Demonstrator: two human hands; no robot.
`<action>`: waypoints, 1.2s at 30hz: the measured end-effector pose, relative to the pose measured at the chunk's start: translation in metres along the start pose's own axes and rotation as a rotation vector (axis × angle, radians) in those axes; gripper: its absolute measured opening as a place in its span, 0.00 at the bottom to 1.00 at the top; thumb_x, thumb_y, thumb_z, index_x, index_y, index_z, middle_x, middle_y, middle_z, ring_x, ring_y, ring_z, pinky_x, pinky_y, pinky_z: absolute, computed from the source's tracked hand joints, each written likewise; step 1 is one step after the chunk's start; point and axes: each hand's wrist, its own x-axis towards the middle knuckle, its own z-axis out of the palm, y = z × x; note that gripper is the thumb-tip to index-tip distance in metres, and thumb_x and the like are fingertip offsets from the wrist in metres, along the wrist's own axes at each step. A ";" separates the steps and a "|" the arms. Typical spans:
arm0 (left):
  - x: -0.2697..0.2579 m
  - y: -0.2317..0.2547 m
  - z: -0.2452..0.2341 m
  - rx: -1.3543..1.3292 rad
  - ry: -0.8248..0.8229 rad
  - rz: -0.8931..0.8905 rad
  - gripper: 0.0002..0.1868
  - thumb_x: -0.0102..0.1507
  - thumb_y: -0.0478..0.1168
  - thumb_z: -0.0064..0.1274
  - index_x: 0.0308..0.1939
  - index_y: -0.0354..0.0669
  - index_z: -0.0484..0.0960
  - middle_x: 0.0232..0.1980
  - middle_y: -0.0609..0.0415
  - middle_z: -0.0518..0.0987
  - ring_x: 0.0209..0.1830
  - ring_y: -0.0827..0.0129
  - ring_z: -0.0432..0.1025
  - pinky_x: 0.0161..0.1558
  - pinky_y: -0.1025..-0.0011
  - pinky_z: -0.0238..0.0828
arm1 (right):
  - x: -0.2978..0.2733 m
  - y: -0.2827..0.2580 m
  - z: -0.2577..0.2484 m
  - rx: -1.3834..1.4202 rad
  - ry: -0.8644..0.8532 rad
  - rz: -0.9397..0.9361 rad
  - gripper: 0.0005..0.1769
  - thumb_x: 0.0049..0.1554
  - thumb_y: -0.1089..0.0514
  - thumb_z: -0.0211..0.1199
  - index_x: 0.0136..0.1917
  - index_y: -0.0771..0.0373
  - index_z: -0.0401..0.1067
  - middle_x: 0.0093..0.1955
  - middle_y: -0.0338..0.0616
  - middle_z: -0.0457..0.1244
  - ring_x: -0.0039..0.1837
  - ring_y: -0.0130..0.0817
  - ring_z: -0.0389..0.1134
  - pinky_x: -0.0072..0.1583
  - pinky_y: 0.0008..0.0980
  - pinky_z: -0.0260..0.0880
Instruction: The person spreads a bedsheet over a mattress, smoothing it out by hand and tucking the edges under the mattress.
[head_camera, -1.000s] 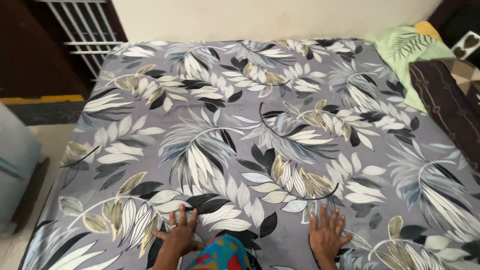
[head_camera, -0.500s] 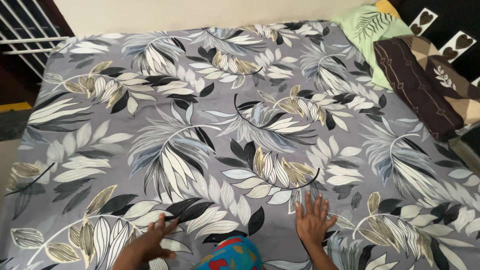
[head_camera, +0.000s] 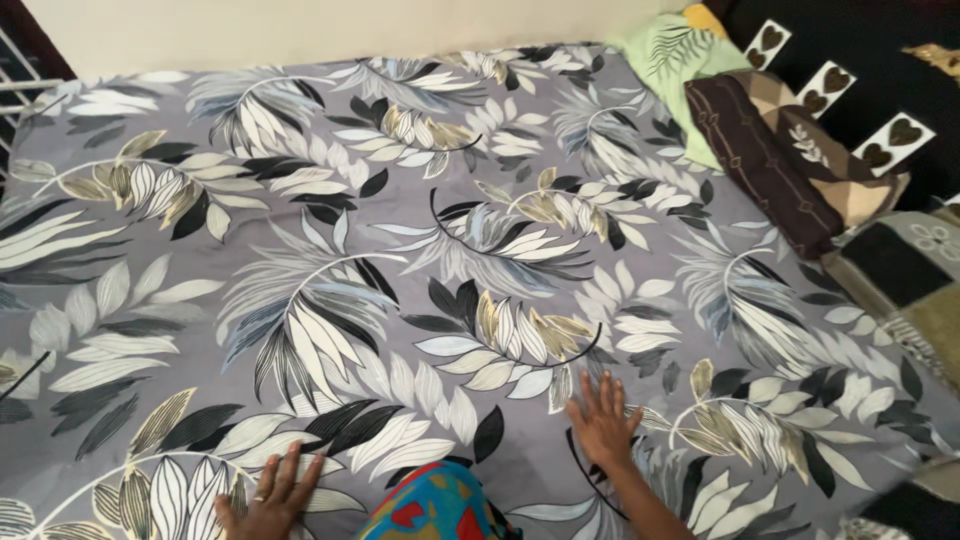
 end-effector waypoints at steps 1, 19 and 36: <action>0.000 -0.003 0.004 -0.084 -0.001 -0.012 0.38 0.70 0.70 0.31 0.80 0.87 0.32 0.87 0.64 0.31 0.86 0.54 0.36 0.68 0.19 0.37 | -0.002 0.016 -0.006 0.026 0.010 -0.009 0.39 0.62 0.28 0.41 0.81 0.44 0.50 0.83 0.54 0.43 0.82 0.57 0.39 0.70 0.78 0.33; 0.002 0.037 -0.109 -0.397 0.338 0.040 0.53 0.59 0.66 0.62 0.80 0.70 0.45 0.85 0.53 0.35 0.84 0.49 0.43 0.68 0.27 0.52 | -0.110 0.201 -0.059 -0.118 0.707 0.472 0.34 0.68 0.34 0.60 0.73 0.63 0.71 0.75 0.80 0.55 0.77 0.82 0.53 0.72 0.73 0.54; 0.063 0.083 -0.148 -0.400 0.160 0.241 0.47 0.64 0.63 0.59 0.81 0.68 0.48 0.86 0.52 0.37 0.85 0.50 0.43 0.66 0.27 0.54 | -0.105 0.205 -0.055 -0.169 0.792 0.352 0.29 0.70 0.38 0.59 0.69 0.63 0.71 0.68 0.78 0.56 0.72 0.70 0.57 0.70 0.70 0.60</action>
